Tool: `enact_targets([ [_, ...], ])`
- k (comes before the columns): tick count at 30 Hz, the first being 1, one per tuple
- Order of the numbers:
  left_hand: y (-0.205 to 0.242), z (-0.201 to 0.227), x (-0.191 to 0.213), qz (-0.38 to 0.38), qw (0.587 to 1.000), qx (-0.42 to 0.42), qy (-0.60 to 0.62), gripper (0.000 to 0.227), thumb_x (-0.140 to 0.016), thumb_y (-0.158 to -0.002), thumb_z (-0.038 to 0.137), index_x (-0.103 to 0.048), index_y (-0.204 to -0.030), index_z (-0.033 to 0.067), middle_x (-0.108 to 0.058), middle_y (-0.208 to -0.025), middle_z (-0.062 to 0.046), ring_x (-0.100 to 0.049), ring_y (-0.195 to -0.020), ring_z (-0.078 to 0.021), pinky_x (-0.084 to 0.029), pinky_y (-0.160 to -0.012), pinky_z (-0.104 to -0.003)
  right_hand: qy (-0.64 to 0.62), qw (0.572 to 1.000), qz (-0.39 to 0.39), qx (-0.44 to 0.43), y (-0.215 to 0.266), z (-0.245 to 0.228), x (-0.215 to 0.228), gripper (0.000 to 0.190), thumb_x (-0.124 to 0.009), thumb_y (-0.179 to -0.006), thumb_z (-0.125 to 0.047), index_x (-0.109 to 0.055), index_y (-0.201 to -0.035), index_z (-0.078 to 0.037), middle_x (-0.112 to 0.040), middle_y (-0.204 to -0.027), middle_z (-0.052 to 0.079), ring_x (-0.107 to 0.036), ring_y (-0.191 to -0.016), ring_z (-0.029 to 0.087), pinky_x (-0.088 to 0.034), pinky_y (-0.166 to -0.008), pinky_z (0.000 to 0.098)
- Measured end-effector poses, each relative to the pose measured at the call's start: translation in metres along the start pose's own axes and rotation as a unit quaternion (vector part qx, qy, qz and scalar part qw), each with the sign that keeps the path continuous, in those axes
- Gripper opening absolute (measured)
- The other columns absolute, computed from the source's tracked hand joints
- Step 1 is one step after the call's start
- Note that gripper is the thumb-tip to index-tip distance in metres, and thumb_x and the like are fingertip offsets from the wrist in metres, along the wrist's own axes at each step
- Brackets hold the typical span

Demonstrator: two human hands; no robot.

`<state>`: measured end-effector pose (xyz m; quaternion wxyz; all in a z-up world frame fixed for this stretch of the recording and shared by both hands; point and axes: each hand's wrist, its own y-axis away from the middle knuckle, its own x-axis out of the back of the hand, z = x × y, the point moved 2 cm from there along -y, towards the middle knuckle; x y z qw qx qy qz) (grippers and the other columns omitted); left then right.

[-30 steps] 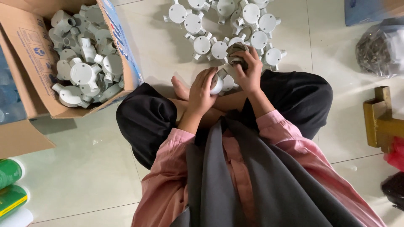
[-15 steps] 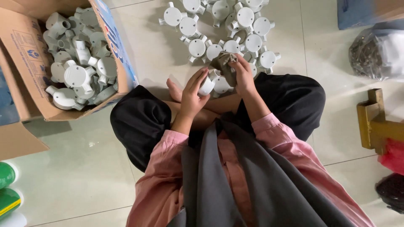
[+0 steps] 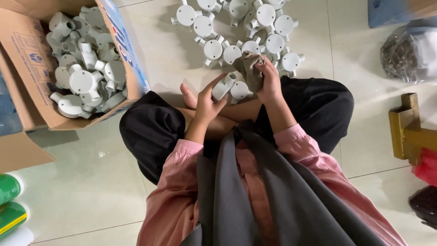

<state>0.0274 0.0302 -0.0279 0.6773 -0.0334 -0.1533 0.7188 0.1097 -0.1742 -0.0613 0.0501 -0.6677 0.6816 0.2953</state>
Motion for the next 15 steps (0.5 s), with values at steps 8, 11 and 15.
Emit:
enact_targets([
  [8, 0.019, -0.04, -0.008, -0.121, 0.955, 0.13, 0.239, 0.031, -0.075, -0.083, 0.014, -0.071, -0.112, 0.0034, -0.071, -0.095, -0.006, -0.064, -0.09, -0.0131, -0.056, -0.079, -0.037, 0.065, 0.971, -0.227, 0.022, 0.015, -0.024, -0.043, 0.024, -0.056, -0.079, -0.011, -0.065, -0.096, 0.002, -0.055, -0.069, 0.012, -0.056, -0.062, 0.02, -0.05, -0.057, 0.0335],
  [11, 0.013, -0.019, -0.002, -0.086, 0.925, 0.185, 0.319, 0.036, -0.072, -0.087, 0.014, -0.064, -0.122, 0.0067, -0.068, -0.101, -0.005, -0.064, -0.09, -0.0127, -0.059, -0.076, -0.034, -0.078, 0.981, -0.178, 0.017, 0.029, -0.035, -0.049, 0.028, -0.053, -0.08, -0.02, -0.059, -0.102, -0.004, -0.057, -0.079, 0.01, -0.058, -0.076, 0.02, -0.049, -0.079, 0.0382],
  [15, 0.007, 0.011, 0.004, -0.079, 0.844, 0.273, 0.455, 0.063, -0.061, -0.096, 0.015, -0.037, -0.154, 0.0174, -0.069, -0.121, -0.013, -0.073, -0.093, -0.0193, -0.071, -0.074, -0.039, 0.046, 0.977, -0.159, 0.133, 0.04, -0.041, -0.055, 0.026, -0.06, -0.086, -0.002, -0.06, -0.112, -0.002, -0.058, -0.11, 0.015, -0.061, -0.1, 0.023, -0.052, -0.084, 0.0388],
])
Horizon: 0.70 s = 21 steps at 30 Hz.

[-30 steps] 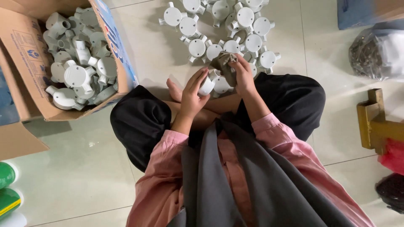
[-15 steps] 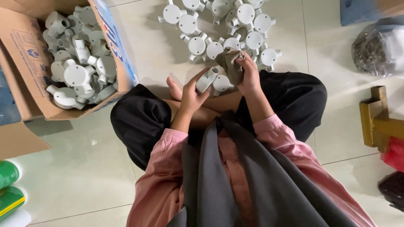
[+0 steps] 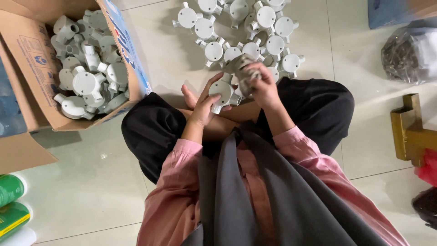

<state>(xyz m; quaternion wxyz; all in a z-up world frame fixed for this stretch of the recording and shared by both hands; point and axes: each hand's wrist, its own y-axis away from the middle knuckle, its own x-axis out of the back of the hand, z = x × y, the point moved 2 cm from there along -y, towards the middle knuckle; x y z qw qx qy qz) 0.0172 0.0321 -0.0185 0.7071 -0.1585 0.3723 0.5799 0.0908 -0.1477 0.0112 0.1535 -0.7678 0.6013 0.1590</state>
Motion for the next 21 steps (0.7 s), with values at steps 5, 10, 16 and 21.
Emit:
enact_targets([
  [5, -0.005, -0.026, 0.027, -0.039, 0.996, 0.066, 0.05, 0.06, -0.061, -0.095, 0.021, -0.04, -0.151, 0.0195, -0.071, -0.116, -0.016, -0.076, -0.087, -0.0323, -0.07, -0.068, -0.045, 0.237, 0.96, -0.057, 0.138, 0.006, 0.014, -0.007, 0.024, -0.069, -0.089, 0.003, -0.071, -0.112, -0.001, -0.058, -0.116, 0.02, -0.057, -0.114, 0.037, -0.042, -0.101, 0.0512],
  [10, -0.014, -0.042, 0.037, -0.031, 0.996, 0.05, 0.063, 0.059, -0.061, -0.092, 0.026, -0.045, -0.148, 0.0173, -0.073, -0.099, -0.023, -0.075, -0.072, -0.041, -0.069, -0.058, -0.045, 0.165, 0.975, 0.108, 0.102, 0.004, 0.027, 0.005, 0.028, -0.055, -0.095, 0.008, -0.062, -0.12, -0.002, -0.061, -0.116, 0.012, -0.054, -0.109, 0.019, -0.045, -0.1, 0.0407],
  [16, -0.029, -0.089, 0.075, 0.228, 0.962, -0.066, 0.137, 0.087, -0.071, -0.097, 0.019, -0.016, -0.137, 0.0735, -0.061, -0.069, -0.025, -0.052, -0.038, -0.0354, -0.041, -0.031, -0.036, 0.195, 0.976, -0.014, 0.095, 0.035, 0.044, -0.009, 0.029, -0.06, -0.091, 0.005, -0.069, -0.117, 0.0, -0.057, -0.124, 0.019, -0.053, -0.13, 0.037, -0.037, -0.112, 0.0555],
  [21, -0.014, -0.028, 0.027, 0.107, 0.986, -0.038, 0.12, 0.021, -0.062, -0.1, 0.035, -0.058, -0.107, 0.0157, -0.054, -0.057, -0.011, -0.048, -0.031, -0.0219, -0.032, -0.024, -0.029, 0.013, 0.999, -0.018, -0.046, 0.032, 0.063, 0.012, 0.03, -0.057, -0.081, -0.013, -0.068, -0.103, 0.005, -0.064, -0.091, 0.015, -0.059, -0.082, 0.017, -0.045, -0.072, 0.0324],
])
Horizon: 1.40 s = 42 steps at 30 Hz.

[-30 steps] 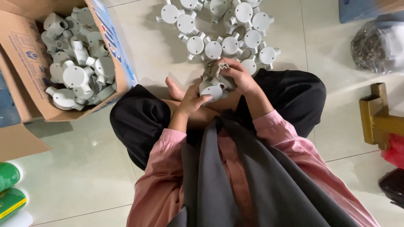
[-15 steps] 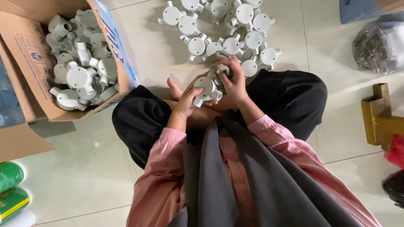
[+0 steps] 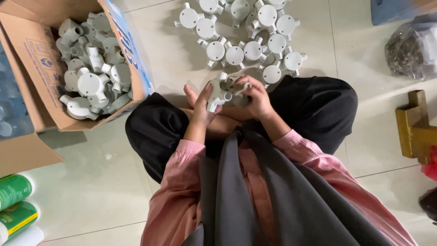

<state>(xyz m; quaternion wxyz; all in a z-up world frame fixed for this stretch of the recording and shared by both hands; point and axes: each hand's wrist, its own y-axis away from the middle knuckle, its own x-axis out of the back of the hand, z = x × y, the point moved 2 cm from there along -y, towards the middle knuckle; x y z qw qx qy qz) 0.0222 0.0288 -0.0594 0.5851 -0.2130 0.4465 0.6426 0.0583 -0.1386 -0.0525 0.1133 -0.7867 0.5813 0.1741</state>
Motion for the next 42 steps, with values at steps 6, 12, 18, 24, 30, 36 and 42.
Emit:
enact_targets([
  [6, -0.019, -0.018, 0.027, 0.303, 0.948, -0.063, -0.078, 0.103, -0.089, -0.081, 0.021, -0.014, -0.152, 0.0285, -0.061, -0.096, -0.029, -0.065, -0.05, -0.0309, -0.055, -0.032, -0.037, 0.085, 0.994, 0.016, 0.07, -0.002, -0.035, 0.002, 0.031, -0.059, -0.084, -0.006, -0.066, -0.112, 0.005, -0.063, -0.102, 0.016, -0.059, -0.094, 0.02, -0.042, -0.079, 0.0311],
  [12, -0.001, 0.007, 0.019, 0.244, 0.857, -0.118, -0.438, 0.036, -0.061, -0.099, 0.057, -0.065, -0.132, 0.0433, -0.006, -0.162, -0.031, -0.006, -0.155, -0.0387, -0.02, -0.124, -0.039, 0.355, 0.898, -0.085, 0.246, -0.004, -0.035, -0.037, 0.04, -0.076, -0.071, 0.007, -0.07, -0.109, -0.006, -0.056, -0.123, 0.024, -0.062, -0.114, 0.047, -0.052, -0.093, 0.0499],
  [18, -0.008, 0.001, 0.027, 0.137, 0.866, -0.198, -0.438, 0.043, -0.06, -0.106, 0.043, -0.057, -0.138, 0.0135, -0.055, -0.139, -0.018, -0.042, -0.138, -0.0277, -0.027, -0.12, -0.045, 0.396, 0.883, -0.028, 0.249, -0.013, -0.023, -0.014, 0.036, -0.077, -0.068, 0.005, -0.068, -0.098, -0.011, -0.06, -0.116, 0.017, -0.066, -0.091, 0.039, -0.053, -0.08, 0.0438],
  [24, 0.01, 0.024, 0.009, 0.241, 0.856, -0.119, -0.442, 0.043, -0.06, -0.099, 0.059, -0.059, -0.136, 0.0354, -0.028, -0.148, -0.03, -0.017, -0.15, -0.0482, -0.018, -0.122, -0.054, 0.37, 0.894, 0.002, 0.253, -0.013, -0.048, -0.005, 0.033, -0.076, -0.076, 0.008, -0.069, -0.104, -0.009, -0.058, -0.116, 0.019, -0.064, -0.108, 0.045, -0.05, -0.093, 0.0516],
  [30, 0.008, 0.013, -0.005, 0.226, 0.87, -0.138, -0.416, 0.043, -0.062, -0.098, 0.057, -0.061, -0.137, 0.0368, -0.002, -0.159, -0.036, -0.002, -0.152, -0.0502, -0.011, -0.124, -0.054, 0.192, 0.968, 0.083, 0.139, -0.005, 0.012, -0.015, 0.035, -0.081, -0.085, 0.0, -0.06, -0.113, -0.003, -0.059, -0.108, 0.016, -0.06, -0.106, 0.026, -0.044, -0.095, 0.0456],
  [36, -0.014, -0.006, 0.023, 0.015, 0.964, -0.12, -0.239, 0.053, -0.067, -0.103, 0.026, -0.04, -0.147, 0.0139, -0.057, -0.12, -0.009, -0.058, -0.105, -0.0091, -0.058, -0.088, -0.031, 0.039, 0.982, 0.155, 0.096, -0.012, -0.001, -0.004, 0.037, -0.084, -0.077, 0.01, -0.059, -0.1, -0.004, -0.062, -0.095, 0.008, -0.061, -0.091, 0.018, -0.048, -0.083, 0.0367],
  [42, -0.01, -0.008, 0.036, 0.022, 0.955, -0.188, -0.231, 0.047, -0.066, -0.104, 0.021, -0.04, -0.143, 0.0123, -0.054, -0.128, -0.007, -0.054, -0.114, -0.0093, -0.052, -0.104, -0.037, -0.014, 0.983, 0.182, 0.031, -0.012, 0.0, 0.018, 0.027, -0.071, -0.095, 0.0, -0.058, -0.118, -0.007, -0.067, -0.102, 0.01, -0.065, -0.093, 0.016, -0.055, -0.082, 0.0341],
])
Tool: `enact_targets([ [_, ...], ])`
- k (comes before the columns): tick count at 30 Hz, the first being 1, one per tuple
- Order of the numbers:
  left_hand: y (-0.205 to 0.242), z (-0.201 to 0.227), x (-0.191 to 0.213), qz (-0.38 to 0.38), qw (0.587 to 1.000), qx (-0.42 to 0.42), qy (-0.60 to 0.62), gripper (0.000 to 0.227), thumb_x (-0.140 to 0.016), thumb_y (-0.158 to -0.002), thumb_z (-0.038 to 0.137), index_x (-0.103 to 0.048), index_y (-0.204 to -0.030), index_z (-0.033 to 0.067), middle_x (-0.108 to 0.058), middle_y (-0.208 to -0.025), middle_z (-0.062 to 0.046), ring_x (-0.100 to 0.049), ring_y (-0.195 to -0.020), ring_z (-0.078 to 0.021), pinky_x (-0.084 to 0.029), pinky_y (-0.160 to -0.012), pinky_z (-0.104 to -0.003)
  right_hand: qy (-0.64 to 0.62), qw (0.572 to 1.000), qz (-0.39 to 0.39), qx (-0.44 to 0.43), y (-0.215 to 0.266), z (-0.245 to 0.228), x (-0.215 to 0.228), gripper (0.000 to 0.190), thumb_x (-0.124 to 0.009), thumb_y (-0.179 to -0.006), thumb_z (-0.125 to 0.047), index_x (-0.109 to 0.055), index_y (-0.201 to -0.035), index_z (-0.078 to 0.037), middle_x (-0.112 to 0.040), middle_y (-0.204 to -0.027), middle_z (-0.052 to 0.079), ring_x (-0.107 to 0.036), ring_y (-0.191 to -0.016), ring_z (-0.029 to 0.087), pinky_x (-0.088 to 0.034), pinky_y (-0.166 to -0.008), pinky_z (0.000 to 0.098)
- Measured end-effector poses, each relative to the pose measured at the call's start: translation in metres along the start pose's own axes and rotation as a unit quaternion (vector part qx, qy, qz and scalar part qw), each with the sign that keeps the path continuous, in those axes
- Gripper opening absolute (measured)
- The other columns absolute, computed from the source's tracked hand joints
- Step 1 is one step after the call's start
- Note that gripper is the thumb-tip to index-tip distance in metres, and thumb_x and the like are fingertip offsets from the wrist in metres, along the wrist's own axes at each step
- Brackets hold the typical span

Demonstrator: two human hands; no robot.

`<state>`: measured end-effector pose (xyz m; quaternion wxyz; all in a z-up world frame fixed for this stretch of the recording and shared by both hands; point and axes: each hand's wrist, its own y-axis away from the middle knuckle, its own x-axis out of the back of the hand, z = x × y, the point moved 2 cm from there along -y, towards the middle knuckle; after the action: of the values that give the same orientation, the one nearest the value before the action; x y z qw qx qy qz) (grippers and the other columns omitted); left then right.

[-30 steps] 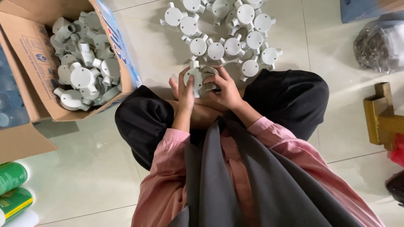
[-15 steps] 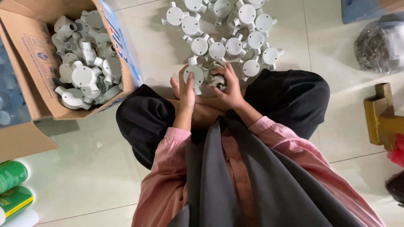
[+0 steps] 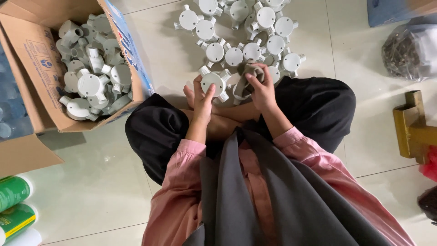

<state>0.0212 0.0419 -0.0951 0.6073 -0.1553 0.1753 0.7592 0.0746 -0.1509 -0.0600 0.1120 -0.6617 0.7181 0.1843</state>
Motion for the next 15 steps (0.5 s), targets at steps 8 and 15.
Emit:
enact_targets([
  [8, -0.004, -0.02, 0.007, -0.01, 0.994, -0.042, -0.096, 0.067, -0.085, -0.086, 0.007, -0.041, -0.137, 0.0117, -0.063, -0.119, -0.01, -0.064, -0.106, -0.0148, -0.056, -0.094, -0.034, 0.089, 0.994, 0.053, 0.033, 0.0, -0.004, -0.011, 0.031, -0.083, -0.085, 0.0, -0.065, -0.109, -0.008, -0.068, -0.093, 0.004, -0.061, -0.085, 0.011, -0.052, -0.08, 0.0295],
  [15, -0.005, -0.008, -0.01, -0.001, 1.0, 0.014, 0.02, 0.06, -0.081, -0.084, -0.005, -0.051, -0.133, 0.0111, -0.066, -0.115, -0.01, -0.069, -0.102, -0.0139, -0.059, -0.092, -0.028, 0.224, 0.964, -0.146, -0.011, 0.002, -0.026, -0.015, 0.028, -0.077, -0.099, -0.025, -0.068, -0.118, -0.006, -0.068, -0.098, 0.012, -0.059, -0.091, 0.019, -0.05, -0.083, 0.0393],
])
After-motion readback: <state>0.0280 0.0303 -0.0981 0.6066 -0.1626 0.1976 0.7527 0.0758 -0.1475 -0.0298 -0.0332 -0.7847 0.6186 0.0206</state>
